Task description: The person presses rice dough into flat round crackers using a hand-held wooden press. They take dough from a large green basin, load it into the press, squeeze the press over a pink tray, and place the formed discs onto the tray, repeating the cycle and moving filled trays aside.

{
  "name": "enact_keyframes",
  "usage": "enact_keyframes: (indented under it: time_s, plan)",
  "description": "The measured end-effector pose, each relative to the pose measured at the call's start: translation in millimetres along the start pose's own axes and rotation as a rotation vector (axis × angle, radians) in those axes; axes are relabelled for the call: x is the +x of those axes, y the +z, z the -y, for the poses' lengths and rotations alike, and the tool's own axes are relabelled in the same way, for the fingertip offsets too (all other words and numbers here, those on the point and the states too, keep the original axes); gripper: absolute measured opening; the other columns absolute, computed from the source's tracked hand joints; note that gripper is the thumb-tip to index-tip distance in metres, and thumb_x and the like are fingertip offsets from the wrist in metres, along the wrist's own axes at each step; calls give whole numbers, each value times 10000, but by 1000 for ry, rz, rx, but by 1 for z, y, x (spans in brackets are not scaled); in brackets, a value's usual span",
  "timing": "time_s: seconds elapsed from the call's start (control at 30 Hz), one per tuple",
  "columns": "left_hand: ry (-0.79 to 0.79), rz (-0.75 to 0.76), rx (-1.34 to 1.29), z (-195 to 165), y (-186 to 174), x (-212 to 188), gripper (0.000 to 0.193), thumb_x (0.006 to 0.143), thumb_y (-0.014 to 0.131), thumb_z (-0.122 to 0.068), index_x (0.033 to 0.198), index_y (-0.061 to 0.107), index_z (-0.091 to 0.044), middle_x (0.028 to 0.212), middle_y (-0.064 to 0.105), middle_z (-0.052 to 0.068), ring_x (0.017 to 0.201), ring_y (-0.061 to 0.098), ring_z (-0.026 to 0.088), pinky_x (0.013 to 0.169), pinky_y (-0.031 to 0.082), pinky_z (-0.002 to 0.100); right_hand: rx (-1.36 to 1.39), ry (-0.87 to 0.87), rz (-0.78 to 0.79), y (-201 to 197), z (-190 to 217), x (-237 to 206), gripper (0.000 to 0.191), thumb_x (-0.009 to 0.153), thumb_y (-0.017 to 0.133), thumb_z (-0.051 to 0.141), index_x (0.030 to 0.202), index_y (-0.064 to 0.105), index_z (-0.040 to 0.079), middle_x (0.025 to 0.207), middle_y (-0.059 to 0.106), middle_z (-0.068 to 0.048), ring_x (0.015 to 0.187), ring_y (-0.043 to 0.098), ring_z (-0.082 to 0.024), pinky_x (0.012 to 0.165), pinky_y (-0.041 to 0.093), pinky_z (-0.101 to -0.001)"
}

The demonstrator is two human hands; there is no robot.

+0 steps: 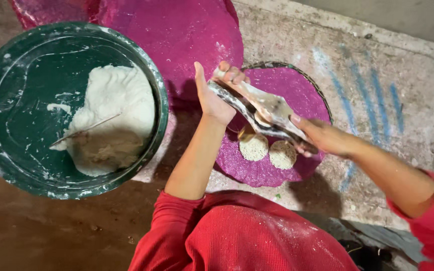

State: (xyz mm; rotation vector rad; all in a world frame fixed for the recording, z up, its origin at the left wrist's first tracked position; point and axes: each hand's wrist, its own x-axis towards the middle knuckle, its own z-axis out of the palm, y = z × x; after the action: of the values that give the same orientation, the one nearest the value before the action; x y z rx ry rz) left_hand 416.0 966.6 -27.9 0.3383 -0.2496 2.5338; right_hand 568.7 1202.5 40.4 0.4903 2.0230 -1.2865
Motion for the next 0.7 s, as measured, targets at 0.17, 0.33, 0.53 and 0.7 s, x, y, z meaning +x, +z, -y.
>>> enact_keyframes:
  time_s: [0.17, 0.33, 0.53, 0.7]
  plan:
    - [156, -211, 40, -36, -13, 5, 576, 956, 483, -708, 811, 520, -152, 686, 486, -18, 685, 475, 163, 819, 456, 376, -441, -63, -253, 23, 67, 4, 674, 964, 350, 651, 998, 699, 75, 644, 649, -83, 568, 636, -189, 575, 530, -365]
    - [198, -265, 68, -55, -27, -8, 564, 933, 487, -697, 759, 494, -161, 642, 475, -21, 629, 458, 154, 756, 448, 382, -481, -166, -214, 45, 80, 12, 758, 959, 329, 670, 905, 694, 8, 624, 643, -115, 577, 661, -232, 609, 536, -419]
    - [226, -444, 27, -28, -42, -6, 529, 931, 454, -656, 697, 470, -182, 583, 441, -30, 556, 426, 152, 686, 423, 379, -548, -31, -244, 28, 69, 8, 761, 993, 378, 668, 851, 697, -8, 653, 716, -156, 637, 742, -263, 674, 568, -441]
    - [228, -408, 37, -16, -43, 19, 482, 928, 441, -604, 688, 441, -186, 579, 404, -35, 565, 403, 155, 683, 408, 369, -748, -139, -429, 19, 69, 5, 669, 1028, 421, 609, 927, 736, 28, 728, 680, -218, 712, 668, -402, 673, 502, -523]
